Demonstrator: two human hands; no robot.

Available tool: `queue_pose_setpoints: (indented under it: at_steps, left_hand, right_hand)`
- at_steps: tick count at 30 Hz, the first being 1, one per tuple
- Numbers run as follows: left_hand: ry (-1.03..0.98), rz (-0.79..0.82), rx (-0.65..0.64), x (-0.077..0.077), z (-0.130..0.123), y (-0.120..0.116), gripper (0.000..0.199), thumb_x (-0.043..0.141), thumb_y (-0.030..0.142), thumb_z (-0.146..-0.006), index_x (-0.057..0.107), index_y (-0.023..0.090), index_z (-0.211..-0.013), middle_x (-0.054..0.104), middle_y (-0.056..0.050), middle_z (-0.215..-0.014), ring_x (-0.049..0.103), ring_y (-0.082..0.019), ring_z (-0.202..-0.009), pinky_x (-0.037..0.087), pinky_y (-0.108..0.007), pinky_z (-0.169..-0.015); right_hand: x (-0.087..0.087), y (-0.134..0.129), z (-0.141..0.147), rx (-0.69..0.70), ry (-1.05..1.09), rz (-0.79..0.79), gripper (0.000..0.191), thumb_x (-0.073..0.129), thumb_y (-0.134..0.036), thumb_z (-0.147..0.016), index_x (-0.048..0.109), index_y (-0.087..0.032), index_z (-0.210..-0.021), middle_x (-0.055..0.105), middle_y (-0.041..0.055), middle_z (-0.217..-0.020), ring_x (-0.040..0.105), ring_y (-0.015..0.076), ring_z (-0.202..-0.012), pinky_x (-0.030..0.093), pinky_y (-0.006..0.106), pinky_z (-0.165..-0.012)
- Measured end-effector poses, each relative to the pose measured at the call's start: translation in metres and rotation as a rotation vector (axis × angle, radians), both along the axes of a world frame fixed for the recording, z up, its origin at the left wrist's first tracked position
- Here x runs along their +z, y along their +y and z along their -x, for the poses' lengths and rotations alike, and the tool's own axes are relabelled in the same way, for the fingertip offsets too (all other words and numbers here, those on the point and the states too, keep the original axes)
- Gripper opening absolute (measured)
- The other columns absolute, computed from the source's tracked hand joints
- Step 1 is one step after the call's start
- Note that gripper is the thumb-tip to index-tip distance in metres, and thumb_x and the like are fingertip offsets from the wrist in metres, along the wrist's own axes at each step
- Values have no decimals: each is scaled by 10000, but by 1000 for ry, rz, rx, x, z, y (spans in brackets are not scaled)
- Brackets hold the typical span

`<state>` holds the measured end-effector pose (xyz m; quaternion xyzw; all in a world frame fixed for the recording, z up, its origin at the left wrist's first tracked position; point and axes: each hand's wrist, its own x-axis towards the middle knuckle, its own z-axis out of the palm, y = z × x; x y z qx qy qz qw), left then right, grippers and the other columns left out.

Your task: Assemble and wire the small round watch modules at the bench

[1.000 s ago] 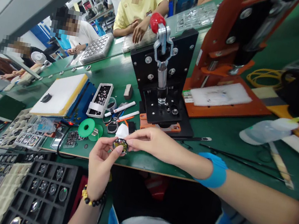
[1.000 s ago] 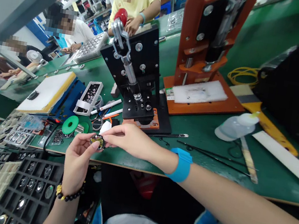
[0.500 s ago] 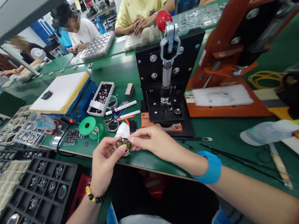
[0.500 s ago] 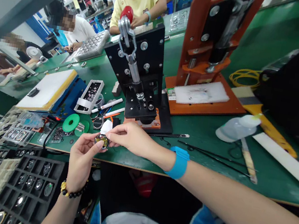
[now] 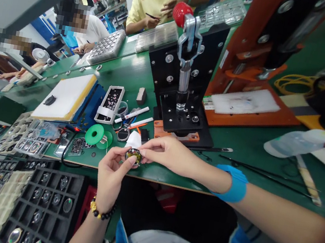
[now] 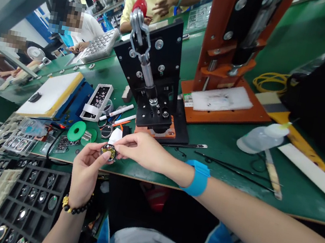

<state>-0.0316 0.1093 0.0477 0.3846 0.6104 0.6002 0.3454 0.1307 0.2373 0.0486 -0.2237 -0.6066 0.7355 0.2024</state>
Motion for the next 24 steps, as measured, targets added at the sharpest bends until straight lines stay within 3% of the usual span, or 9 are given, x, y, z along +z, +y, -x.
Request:
queue_pose_setpoints:
  at_steps: [9,13,19,24]
  left_hand:
    - [105,-11,11,7,-1,-1,267,864,325,-831,766,202,-1046,738,-48,-957,684,-162,-828,635,-267,-747]
    - [238,-40,64,12,-3,-3,243,848,311,-849,766,207,-1053,748,-49,-984,710,-172,-848,628,-266,-762]
    - [367,-47,79,11,-5,-6,231,816,287,-884,757,218,-1096,734,-47,-1017,712,-167,-887,607,-243,-774]
    - [459,-80,75,8,-10,-6,194,787,255,-907,748,218,-1094,700,-42,-995,699,-160,-872,602,-233,-741]
  right_hand:
    - [3,0,-1,5,31,-18,348,762,-500,-848,770,-156,-897,771,42,-806,727,191,-777,582,305,-758]
    - [5,-4,-2,-65,7,-194,262,660,-400,-928,786,-170,-936,786,36,-881,728,196,-840,544,295,-780]
    - [7,-6,-4,-103,-48,-312,258,671,-369,-915,802,-164,-1000,800,41,-921,732,209,-848,521,288,-745]
    - [6,-8,-5,-182,-76,-585,167,650,-261,-926,797,-182,-940,789,27,-864,708,180,-762,483,271,-702]
